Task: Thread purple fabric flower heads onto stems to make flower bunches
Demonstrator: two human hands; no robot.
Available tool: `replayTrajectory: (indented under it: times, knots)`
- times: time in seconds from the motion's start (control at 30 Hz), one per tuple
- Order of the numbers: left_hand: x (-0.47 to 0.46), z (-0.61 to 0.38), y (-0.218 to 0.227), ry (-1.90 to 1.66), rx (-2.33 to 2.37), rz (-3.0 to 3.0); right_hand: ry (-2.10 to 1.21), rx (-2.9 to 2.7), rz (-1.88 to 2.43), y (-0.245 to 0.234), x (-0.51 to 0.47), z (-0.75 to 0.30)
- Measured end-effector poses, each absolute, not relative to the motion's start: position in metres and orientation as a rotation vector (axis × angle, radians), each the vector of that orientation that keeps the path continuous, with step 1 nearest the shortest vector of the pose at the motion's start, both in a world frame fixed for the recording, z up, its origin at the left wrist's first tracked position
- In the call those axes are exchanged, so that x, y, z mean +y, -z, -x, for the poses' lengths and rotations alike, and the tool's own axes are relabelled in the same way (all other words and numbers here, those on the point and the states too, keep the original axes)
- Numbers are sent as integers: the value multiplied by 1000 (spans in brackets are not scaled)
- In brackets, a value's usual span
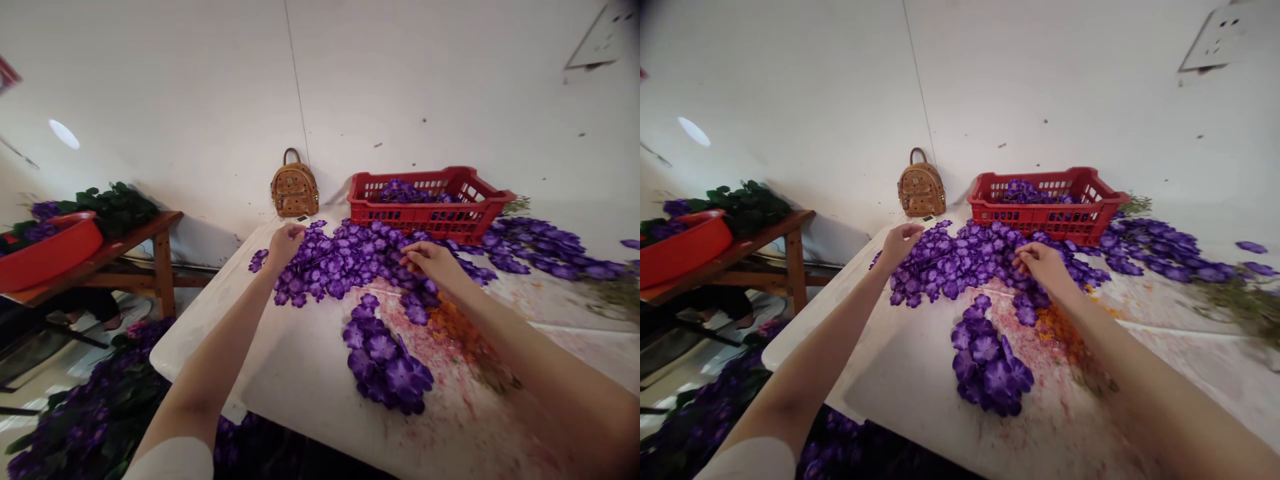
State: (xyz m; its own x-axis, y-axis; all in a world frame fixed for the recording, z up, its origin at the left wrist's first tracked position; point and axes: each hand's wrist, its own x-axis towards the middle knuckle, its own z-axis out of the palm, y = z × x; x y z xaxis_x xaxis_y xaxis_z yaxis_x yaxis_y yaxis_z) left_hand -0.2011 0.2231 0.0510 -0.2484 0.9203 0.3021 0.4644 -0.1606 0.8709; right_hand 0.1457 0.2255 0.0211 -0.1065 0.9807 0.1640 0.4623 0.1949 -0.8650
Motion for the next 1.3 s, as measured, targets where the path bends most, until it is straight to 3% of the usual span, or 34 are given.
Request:
replayTrajectory:
  times: [0.1,0.23,0.4,0.6,0.93,1.17,1.3]
  knots:
    - [200,165,-47,-1205,1520,-1978,-883,-1655,1357,-31,214,-154]
    - [180,113,-29,-721,1243,-2542,-668,-1846,1441,-43,184,-184]
    - [187,121,-14,-431,1622,-2667,-456,-2003,1551,-29,133,-234]
    - [198,144,-32,-574,1951,-2572,-424,-2029,1809,-5,103,-256]
    - [278,75,-18,-873,1688,-2264,-288,-1864,1702,-16,108,-243]
    - [271,96,-19,-1022,1611,-2190,-342,-1751,1677,-12,109,-246]
    - [271,93,-14,-924,1593,-2226,-384,-1729,1671,-13,108,-241]
